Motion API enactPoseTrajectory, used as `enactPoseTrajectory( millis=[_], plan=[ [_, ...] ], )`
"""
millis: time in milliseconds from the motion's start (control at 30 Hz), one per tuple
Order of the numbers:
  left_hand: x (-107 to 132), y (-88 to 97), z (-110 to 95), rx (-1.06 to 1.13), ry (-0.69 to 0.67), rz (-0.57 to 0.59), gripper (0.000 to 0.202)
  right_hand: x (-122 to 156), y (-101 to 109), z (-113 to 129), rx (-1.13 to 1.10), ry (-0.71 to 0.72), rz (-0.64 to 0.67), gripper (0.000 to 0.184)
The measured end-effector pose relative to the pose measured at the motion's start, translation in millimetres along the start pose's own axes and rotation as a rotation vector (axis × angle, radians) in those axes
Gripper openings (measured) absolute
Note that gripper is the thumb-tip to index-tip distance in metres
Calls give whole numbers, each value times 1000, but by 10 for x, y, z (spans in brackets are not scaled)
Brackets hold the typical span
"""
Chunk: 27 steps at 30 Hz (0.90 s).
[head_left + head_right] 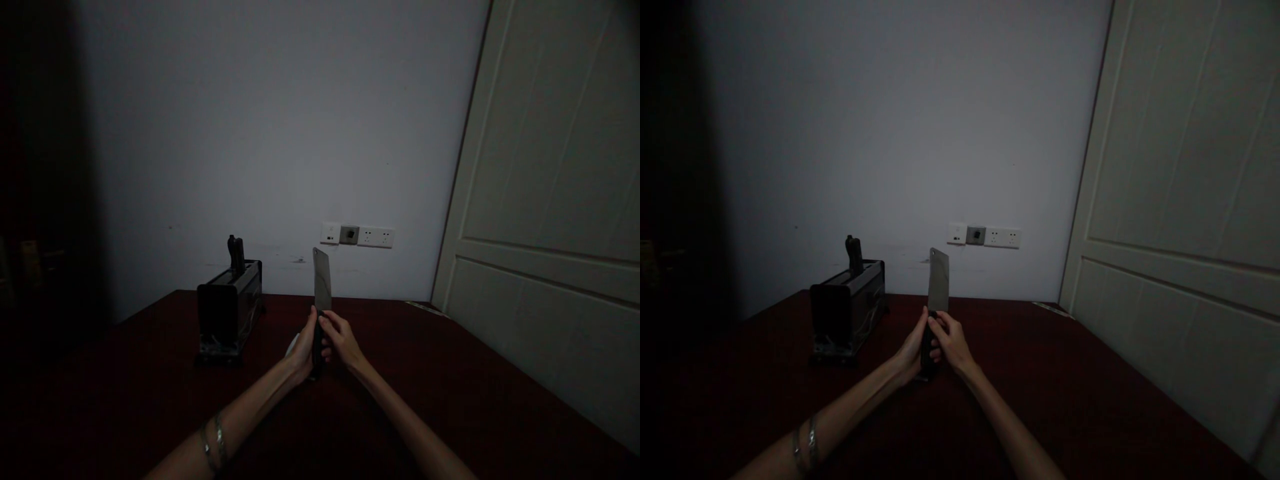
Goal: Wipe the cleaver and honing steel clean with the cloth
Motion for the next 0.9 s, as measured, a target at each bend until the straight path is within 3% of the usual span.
enactPoseTrajectory(
  millis=[100, 167, 233, 333, 400, 533, 633, 900],
  plan=[
    [-17, 62, -7, 26, 8, -12, 57, -19, 3, 17, 29, 20, 73, 48],
    [-16, 81, -2, 35, 37, 6, 58, -6, 32, 50, 167, 81, 88, 48],
    [-10, 86, -5, 44, 46, 29, 58, 33, 91, 63, 439, 100, 81, 54],
    [4, 80, -59, 77, 7, 71, 58, 115, 236, 0, 919, 0, 21, 60],
    [11, 82, -123, 122, -16, 101, 58, 155, 339, -87, 1080, -71, -25, 61],
    [21, 117, -226, 222, -10, 142, 61, 119, 438, -307, 1131, -98, -41, 49],
    [45, 169, -233, 279, 9, 158, 63, 7, 391, -464, 1121, -92, 0, 40],
    [137, 409, -125, 324, 47, 265, 63, -290, 109, -761, 1001, -31, 154, 61]
  ],
)
Point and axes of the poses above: each hand's wrist, its own x-axis away from the middle knuckle, its own y-axis out of the back of the hand, z = x × y, the point moved 2 cm from there along -x, towards the middle knuckle, and after that the axes turned 1 degree about y, right-handed, at the moved point
